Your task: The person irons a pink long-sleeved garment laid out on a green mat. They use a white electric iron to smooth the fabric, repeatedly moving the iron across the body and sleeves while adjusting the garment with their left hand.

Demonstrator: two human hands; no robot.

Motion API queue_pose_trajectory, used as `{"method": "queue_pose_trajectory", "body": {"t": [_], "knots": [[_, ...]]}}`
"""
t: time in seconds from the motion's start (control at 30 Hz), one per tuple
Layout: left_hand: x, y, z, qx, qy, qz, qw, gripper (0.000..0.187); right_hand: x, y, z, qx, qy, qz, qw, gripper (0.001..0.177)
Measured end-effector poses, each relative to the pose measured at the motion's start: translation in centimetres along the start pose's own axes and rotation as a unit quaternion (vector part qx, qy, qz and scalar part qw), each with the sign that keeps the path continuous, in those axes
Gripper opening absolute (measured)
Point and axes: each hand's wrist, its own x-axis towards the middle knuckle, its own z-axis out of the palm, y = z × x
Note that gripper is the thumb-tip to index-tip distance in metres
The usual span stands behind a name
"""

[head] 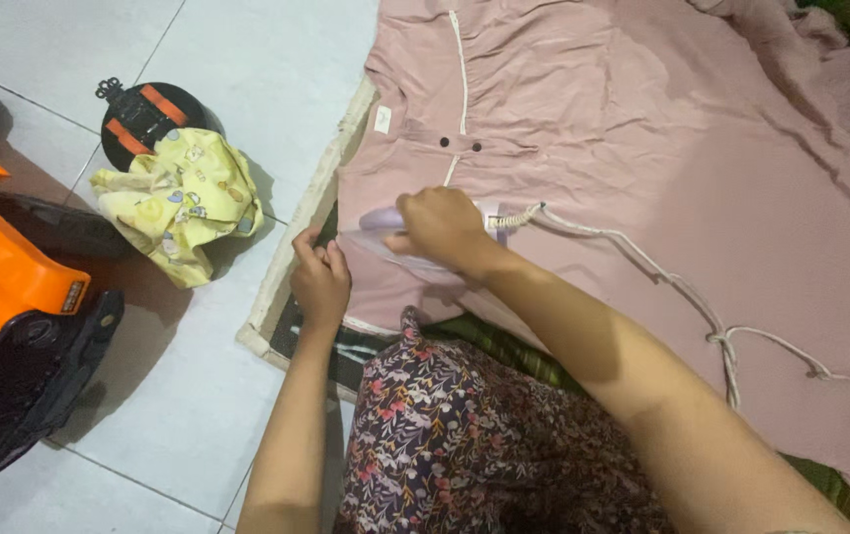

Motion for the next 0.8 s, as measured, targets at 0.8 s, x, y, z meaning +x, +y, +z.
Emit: {"method": "queue_pose_trajectory", "body": {"t": [0.8], "knots": [[0.7,0.8,-0.5,0.104,-0.038,0.030,0.993,0.027,-7.6,0.7,-2.5,0.014,-0.062,0.074,0.995,0.034]]}}
